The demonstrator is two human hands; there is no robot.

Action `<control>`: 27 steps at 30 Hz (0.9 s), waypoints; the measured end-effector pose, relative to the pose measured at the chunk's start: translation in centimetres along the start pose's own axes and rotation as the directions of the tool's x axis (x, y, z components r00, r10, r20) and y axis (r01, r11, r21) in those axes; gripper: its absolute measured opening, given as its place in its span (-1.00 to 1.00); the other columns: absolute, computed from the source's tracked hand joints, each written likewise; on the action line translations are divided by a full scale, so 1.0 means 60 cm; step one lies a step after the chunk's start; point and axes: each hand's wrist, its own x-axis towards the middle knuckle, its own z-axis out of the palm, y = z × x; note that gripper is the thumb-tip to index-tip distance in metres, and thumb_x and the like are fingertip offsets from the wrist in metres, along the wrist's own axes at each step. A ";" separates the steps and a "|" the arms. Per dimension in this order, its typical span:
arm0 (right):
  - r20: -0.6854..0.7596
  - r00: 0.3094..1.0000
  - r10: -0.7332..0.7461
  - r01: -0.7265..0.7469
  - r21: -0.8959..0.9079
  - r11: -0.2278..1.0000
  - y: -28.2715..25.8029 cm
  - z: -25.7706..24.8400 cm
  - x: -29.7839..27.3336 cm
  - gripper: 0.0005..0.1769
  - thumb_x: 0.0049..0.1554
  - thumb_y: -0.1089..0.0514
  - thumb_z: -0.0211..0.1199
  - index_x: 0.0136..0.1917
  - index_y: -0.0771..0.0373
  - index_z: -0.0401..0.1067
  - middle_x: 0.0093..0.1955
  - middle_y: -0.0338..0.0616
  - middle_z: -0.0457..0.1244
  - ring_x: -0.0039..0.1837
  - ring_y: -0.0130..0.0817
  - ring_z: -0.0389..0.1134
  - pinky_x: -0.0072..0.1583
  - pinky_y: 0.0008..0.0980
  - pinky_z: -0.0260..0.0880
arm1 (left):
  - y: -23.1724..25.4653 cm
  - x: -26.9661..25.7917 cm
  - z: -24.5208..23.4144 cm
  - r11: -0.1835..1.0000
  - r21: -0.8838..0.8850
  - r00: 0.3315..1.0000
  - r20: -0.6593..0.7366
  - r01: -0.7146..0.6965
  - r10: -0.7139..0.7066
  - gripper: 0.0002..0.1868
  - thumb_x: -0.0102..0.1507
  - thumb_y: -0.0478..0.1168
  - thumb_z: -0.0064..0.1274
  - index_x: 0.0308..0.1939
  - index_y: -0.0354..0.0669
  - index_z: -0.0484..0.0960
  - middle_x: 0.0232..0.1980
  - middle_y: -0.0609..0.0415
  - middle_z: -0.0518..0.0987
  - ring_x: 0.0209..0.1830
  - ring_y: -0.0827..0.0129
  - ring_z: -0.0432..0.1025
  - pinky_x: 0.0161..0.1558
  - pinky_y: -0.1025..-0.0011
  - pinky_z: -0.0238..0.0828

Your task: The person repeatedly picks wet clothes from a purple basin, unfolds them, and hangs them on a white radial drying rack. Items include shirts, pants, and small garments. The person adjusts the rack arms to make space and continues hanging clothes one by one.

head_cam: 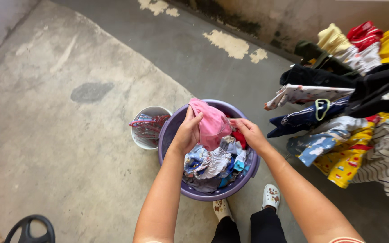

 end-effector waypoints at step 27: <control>0.313 0.946 -0.083 -0.134 0.612 0.779 -0.467 -0.116 -0.101 -0.54 0.32 0.13 0.16 0.39 0.43 0.27 0.25 0.06 0.31 0.24 -0.28 0.40 0.26 -0.32 0.44 | -0.177 0.026 0.179 0.370 0.881 0.905 0.134 -0.295 0.403 0.08 0.03 -0.36 0.35 0.53 -0.02 0.04 0.49 -0.37 0.00 0.41 -0.20 0.17 0.26 0.21 0.33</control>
